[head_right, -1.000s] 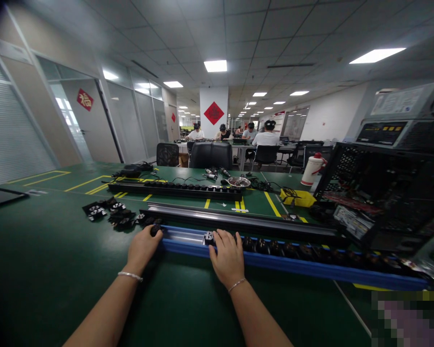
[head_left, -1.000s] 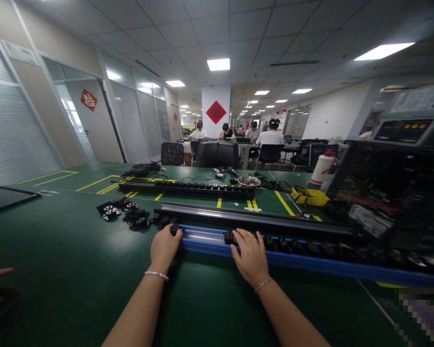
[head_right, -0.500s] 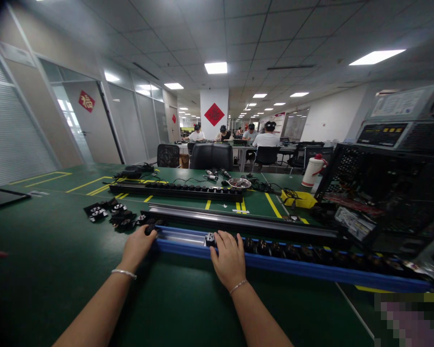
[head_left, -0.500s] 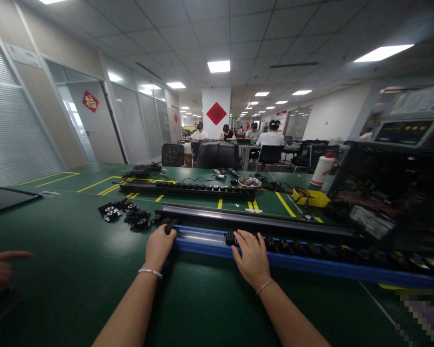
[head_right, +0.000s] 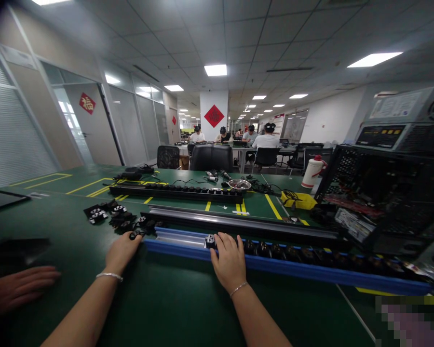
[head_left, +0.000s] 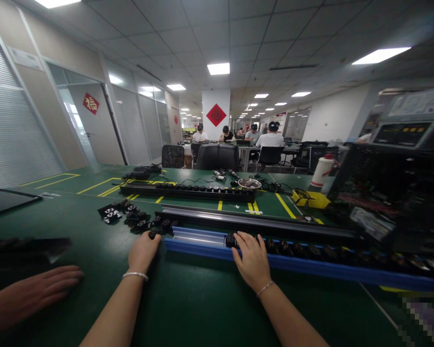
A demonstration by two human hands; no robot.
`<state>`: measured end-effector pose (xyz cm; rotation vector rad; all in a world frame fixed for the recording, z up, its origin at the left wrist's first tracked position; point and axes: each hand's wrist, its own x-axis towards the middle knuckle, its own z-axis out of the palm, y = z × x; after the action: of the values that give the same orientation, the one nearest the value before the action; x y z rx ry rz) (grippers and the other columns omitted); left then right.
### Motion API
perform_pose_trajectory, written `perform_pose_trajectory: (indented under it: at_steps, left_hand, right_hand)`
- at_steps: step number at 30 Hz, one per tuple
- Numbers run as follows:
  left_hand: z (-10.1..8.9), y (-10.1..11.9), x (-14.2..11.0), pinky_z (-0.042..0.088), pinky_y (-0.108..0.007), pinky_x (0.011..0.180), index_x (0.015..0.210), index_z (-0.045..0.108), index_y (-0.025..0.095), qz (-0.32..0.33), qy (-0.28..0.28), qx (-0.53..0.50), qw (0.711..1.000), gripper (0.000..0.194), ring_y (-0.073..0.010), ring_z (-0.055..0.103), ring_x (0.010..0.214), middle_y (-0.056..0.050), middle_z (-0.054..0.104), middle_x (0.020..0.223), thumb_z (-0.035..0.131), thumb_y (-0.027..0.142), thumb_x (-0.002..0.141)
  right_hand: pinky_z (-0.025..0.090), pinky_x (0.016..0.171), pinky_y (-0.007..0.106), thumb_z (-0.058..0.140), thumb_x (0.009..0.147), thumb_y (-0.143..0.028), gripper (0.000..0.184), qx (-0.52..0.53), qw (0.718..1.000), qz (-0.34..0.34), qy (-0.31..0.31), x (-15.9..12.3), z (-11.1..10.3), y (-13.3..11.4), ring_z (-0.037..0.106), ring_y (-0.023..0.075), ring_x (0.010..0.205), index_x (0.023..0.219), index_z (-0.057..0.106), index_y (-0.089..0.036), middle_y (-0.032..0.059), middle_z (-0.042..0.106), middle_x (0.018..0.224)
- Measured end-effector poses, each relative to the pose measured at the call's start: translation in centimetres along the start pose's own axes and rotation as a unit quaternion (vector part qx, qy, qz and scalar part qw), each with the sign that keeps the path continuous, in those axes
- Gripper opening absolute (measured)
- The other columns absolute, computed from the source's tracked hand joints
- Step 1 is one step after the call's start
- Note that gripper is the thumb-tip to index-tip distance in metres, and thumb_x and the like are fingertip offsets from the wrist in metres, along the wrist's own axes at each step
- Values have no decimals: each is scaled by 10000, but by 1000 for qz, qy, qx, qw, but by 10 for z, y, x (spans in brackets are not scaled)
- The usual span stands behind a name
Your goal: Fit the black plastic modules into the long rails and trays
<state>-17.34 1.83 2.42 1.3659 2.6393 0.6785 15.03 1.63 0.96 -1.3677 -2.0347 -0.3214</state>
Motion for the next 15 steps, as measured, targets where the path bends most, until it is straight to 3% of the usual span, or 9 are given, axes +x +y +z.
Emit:
perform_pose_trajectory:
  at_steps: [5, 11, 15]
  left_hand:
    - [-3, -26, 10, 465, -368, 661, 1018, 632, 202, -40, -25, 30, 998, 452, -324, 629, 885, -159, 683, 950, 381, 478, 761]
    - [-8, -39, 19, 469, -365, 678, 1042, 626, 187, -65, -36, 34, 997, 460, -323, 615, 913, -160, 673, 978, 394, 465, 758]
    - [-4, -37, 14, 459, -370, 712, 1025, 612, 159, -40, 4, 29, 999, 426, -317, 602, 908, -164, 659, 988, 410, 427, 764]
  right_hand:
    - [218, 1056, 457, 399, 869, -333, 353, 0, 1000, -2, -2, 0, -1, 0, 502, 205, 1106, 1157, 569, -221, 66, 594, 1182]
    - [210, 1058, 454, 403, 869, -328, 350, 9, 1000, 5, -9, 0, -1, 0, 493, 201, 1117, 1159, 563, -216, 60, 590, 1189]
    - [222, 1054, 453, 404, 867, -328, 347, 2, 1000, 1, -3, 0, 0, 0, 500, 202, 1107, 1153, 568, -220, 62, 593, 1183]
